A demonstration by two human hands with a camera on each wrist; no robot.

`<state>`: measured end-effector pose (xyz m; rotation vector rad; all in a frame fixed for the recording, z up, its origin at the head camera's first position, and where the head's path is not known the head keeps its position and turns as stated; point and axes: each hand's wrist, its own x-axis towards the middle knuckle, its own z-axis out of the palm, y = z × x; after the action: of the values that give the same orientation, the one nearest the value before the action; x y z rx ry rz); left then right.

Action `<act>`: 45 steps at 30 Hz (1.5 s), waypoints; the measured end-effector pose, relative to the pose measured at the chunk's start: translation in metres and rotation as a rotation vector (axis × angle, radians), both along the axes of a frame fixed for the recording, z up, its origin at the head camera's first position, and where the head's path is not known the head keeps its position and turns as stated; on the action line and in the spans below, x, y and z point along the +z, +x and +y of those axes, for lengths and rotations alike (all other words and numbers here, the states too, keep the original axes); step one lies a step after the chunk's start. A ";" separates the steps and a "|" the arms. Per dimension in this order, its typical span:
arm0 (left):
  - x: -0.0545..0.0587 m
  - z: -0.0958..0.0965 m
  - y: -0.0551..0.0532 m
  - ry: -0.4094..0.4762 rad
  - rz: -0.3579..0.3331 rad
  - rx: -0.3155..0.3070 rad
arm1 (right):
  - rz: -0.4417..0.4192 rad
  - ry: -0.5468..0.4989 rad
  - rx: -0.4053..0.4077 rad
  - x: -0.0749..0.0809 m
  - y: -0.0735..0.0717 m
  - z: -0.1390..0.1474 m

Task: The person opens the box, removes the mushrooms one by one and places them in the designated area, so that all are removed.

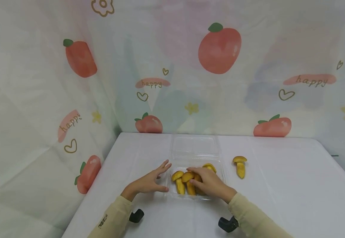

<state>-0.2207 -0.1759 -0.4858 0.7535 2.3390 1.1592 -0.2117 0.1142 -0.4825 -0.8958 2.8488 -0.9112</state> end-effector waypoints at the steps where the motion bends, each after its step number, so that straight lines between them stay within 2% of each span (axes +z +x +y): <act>1: 0.000 0.000 0.000 -0.002 -0.001 0.001 | -0.009 -0.008 -0.002 0.000 0.000 0.000; 10: 0.000 0.000 0.000 -0.003 0.010 -0.011 | -0.031 -0.001 -0.009 0.005 0.001 0.000; 21: 0.003 0.000 0.003 -0.006 0.005 -0.005 | -0.121 -0.172 0.071 0.007 -0.001 0.010; 29: 0.006 0.001 0.005 -0.011 -0.003 0.001 | -0.119 -0.247 0.041 0.016 0.002 0.016; 37: 0.003 0.001 0.002 -0.012 0.010 -0.007 | -0.121 -0.324 -0.001 0.030 0.005 0.025; 45: 0.002 0.000 0.003 -0.017 0.010 -0.003 | -0.113 -0.358 -0.014 0.043 0.014 0.036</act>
<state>-0.2182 -0.1756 -0.4837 0.7578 2.3520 1.1363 -0.1975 0.1504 -0.4395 -0.8150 2.6450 -1.4540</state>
